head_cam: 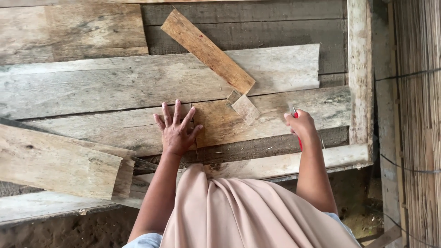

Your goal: Cutting thin wood veneer strips to size with a utility knife and fitting them into place on a wooden assembly.

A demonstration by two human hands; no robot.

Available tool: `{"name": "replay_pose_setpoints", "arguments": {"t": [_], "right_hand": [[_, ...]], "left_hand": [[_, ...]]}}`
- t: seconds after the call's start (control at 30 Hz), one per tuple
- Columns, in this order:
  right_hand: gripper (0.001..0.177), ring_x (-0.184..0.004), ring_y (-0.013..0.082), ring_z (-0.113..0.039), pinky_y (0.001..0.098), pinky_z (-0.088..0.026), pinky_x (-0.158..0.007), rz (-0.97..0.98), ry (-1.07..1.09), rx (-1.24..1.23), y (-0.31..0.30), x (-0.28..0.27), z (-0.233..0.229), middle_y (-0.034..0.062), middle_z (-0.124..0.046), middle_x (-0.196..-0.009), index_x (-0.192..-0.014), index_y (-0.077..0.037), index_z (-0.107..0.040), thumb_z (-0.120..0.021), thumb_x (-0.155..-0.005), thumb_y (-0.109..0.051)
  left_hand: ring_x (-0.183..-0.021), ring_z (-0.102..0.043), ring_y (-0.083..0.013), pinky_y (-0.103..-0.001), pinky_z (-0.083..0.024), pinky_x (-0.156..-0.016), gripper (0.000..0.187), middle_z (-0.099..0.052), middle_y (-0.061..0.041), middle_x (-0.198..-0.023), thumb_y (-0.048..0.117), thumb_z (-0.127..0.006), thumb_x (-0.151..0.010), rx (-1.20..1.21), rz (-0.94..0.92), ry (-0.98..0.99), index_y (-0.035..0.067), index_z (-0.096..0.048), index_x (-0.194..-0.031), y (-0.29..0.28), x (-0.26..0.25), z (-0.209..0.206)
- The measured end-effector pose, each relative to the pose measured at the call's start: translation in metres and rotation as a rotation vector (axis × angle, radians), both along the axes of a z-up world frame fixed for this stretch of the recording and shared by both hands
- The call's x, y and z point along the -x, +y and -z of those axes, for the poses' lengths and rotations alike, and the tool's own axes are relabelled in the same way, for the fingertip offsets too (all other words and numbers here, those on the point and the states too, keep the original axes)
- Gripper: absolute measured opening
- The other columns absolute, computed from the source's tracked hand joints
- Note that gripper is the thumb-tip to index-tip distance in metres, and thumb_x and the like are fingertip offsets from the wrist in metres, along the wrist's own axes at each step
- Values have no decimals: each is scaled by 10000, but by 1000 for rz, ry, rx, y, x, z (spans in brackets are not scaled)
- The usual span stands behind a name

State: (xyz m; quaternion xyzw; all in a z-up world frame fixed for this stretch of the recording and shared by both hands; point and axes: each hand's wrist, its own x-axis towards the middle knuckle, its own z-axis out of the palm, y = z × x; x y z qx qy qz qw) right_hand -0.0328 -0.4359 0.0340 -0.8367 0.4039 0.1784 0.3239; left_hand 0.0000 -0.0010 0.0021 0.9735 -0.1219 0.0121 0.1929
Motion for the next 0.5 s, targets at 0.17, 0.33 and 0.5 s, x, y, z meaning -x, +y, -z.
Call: {"name": "replay_pose_setpoints", "arguments": {"t": [0.17, 0.33, 0.5], "right_hand": [[269, -880, 491, -684, 591, -554, -778, -245, -341, 160, 83, -17, -31, 270, -667, -908, -999, -21, -736, -750, -843, -240], [615, -1018, 419, -695, 575, -593, -907, -427, -267, 270, 140, -42, -7, 109, -523, -1281, -1337, -138, -632, -787, -822, -436], [536, -1029, 434, -692, 598, -586, -913, -506, -224, 220, 150, -43, -6, 73, -503, -1256, -1264, -153, -622, -819, -808, -353]], "left_hand": [[-1535, -126, -480, -763, -102, -1138, 661, -306, -66, -1670, 706, -604, -859, 32, -5, -10, 438, -508, -1455, 1, 0, 0], [-1533, -146, -475, -772, -123, -1135, 665, -294, -70, -1671, 712, -585, -859, 2, 9, 25, 447, -489, -1461, 1, -1, -1], [-1532, -151, -472, -775, -124, -1135, 666, -295, -67, -1670, 706, -584, -863, 3, 12, 50, 443, -485, -1467, 2, -1, -7]]}}
